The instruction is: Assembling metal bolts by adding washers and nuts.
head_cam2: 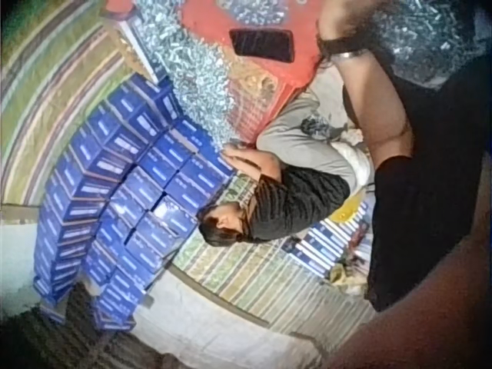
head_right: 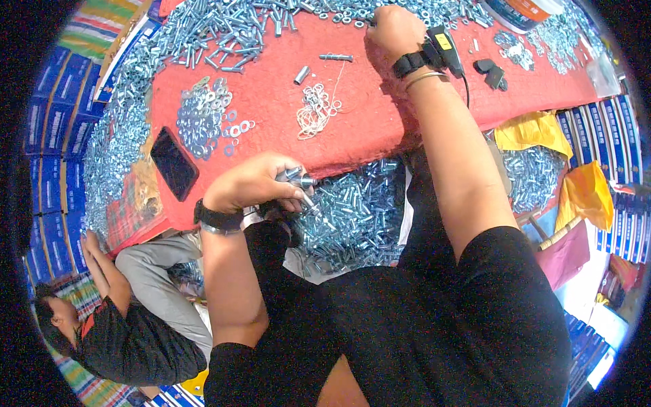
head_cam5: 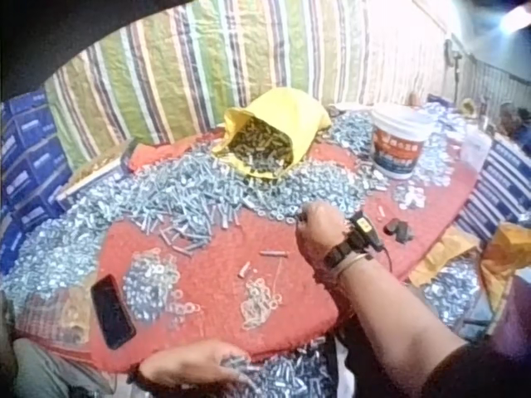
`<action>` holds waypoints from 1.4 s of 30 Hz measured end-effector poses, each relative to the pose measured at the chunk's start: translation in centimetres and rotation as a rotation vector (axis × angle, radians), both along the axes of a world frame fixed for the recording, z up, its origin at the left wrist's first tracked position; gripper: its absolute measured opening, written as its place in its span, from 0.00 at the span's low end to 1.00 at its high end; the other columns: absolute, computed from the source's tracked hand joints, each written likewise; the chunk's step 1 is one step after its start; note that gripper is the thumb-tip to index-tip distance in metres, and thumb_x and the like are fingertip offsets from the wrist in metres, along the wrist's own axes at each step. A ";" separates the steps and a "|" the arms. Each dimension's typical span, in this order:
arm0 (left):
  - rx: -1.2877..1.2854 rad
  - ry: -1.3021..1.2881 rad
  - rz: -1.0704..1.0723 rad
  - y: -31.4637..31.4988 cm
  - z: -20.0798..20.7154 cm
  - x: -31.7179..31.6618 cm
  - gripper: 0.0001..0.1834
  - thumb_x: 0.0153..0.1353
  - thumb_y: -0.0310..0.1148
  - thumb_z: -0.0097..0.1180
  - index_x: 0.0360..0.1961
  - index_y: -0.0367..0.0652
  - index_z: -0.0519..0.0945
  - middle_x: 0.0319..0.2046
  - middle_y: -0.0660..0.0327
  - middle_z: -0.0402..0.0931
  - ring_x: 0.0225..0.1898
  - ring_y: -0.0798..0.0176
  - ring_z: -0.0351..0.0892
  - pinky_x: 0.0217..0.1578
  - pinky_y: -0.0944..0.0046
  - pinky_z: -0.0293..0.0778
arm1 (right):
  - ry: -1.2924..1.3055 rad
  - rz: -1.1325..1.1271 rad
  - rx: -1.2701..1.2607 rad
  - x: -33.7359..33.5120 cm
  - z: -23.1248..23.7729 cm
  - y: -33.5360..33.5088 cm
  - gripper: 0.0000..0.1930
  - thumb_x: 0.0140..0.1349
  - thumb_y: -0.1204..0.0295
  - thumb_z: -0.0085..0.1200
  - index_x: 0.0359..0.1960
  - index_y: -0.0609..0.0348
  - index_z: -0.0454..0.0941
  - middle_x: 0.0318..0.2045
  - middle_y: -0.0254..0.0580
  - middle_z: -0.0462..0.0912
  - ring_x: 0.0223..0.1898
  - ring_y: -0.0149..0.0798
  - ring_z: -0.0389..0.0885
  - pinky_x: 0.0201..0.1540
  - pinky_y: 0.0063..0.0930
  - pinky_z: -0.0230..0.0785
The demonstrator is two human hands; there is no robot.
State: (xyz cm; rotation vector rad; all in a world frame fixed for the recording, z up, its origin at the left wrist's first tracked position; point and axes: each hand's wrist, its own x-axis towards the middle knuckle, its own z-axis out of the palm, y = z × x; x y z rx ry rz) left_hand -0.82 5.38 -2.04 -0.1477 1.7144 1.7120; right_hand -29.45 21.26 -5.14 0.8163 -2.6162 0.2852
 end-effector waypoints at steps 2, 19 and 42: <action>-0.031 -0.011 -0.071 0.3 0.0 -0.3 0.10 0.58 0.27 0.54 0.40 0.34 0.76 0.32 0.58 0.80 0.32 0.67 0.80 0.34 0.69 0.77 | 0.010 0.001 -0.005 -0.7 -0.4 0.4 0.13 0.49 0.57 0.57 0.30 0.52 0.81 0.32 0.44 0.81 0.35 0.50 0.80 0.36 0.41 0.72; 0.161 0.228 0.738 -1.3 1.2 -1.3 0.17 0.60 0.27 0.53 0.49 0.30 0.69 0.35 0.51 0.79 0.29 0.65 0.81 0.30 0.73 0.79 | -0.300 0.982 -0.070 4.5 1.6 -0.8 0.09 0.47 0.72 0.62 0.32 0.58 0.81 0.28 0.43 0.80 0.31 0.44 0.79 0.35 0.33 0.71; 0.173 0.183 0.732 -1.4 0.3 -1.8 0.17 0.60 0.28 0.53 0.48 0.28 0.69 0.33 0.52 0.79 0.31 0.64 0.81 0.35 0.70 0.81 | -0.320 0.933 -0.014 6.4 0.7 -1.9 0.08 0.47 0.74 0.58 0.32 0.56 0.82 0.28 0.45 0.78 0.32 0.49 0.78 0.35 0.39 0.70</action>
